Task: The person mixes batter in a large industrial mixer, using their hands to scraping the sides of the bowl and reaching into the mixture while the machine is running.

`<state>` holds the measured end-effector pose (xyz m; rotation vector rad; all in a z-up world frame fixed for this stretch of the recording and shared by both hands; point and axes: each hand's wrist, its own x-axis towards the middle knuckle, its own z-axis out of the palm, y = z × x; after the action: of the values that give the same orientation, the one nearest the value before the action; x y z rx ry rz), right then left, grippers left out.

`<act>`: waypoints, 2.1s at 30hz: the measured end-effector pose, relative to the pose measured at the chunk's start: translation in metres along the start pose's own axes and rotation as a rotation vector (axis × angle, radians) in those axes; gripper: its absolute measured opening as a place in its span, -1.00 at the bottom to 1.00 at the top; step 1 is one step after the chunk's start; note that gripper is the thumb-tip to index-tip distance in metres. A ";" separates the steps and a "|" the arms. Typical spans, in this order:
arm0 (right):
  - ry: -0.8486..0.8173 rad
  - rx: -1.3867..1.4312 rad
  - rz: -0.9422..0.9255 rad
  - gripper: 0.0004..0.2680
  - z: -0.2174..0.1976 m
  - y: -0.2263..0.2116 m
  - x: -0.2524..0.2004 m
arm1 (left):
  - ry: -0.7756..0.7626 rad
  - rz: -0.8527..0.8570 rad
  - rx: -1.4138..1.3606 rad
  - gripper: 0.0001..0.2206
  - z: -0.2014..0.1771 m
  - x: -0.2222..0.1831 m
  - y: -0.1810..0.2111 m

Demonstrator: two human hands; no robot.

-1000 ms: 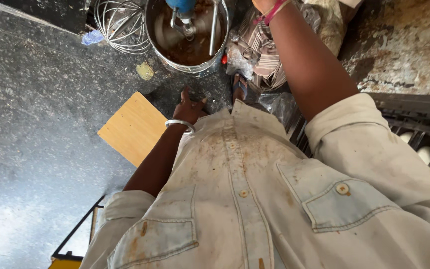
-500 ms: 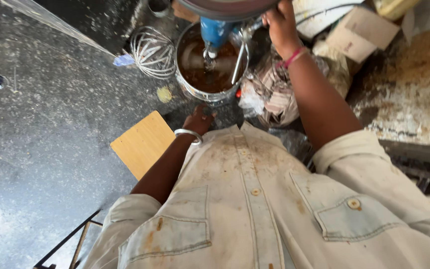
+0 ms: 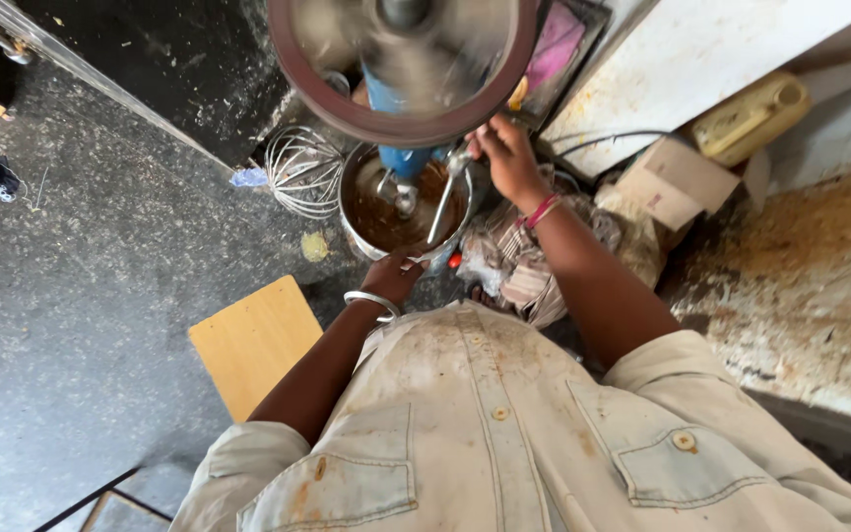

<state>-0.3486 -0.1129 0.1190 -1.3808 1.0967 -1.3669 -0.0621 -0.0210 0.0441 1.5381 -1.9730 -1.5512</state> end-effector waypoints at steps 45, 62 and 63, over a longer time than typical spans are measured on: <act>-0.294 -0.664 0.688 -0.73 -0.104 0.086 -0.167 | -0.049 -0.003 0.804 -0.69 -0.008 0.103 0.240; 0.102 -0.519 0.380 -0.58 -0.080 0.055 0.007 | -0.073 0.208 0.789 -0.56 -0.012 0.067 0.183; 0.091 -0.622 0.350 -0.55 -0.083 0.055 0.015 | -0.035 0.210 0.742 -0.58 -0.010 0.068 0.180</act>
<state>-0.4319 -0.1402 0.0694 -1.4588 1.8301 -0.8689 -0.1915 -0.0976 0.1652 1.4325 -2.8077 -0.7915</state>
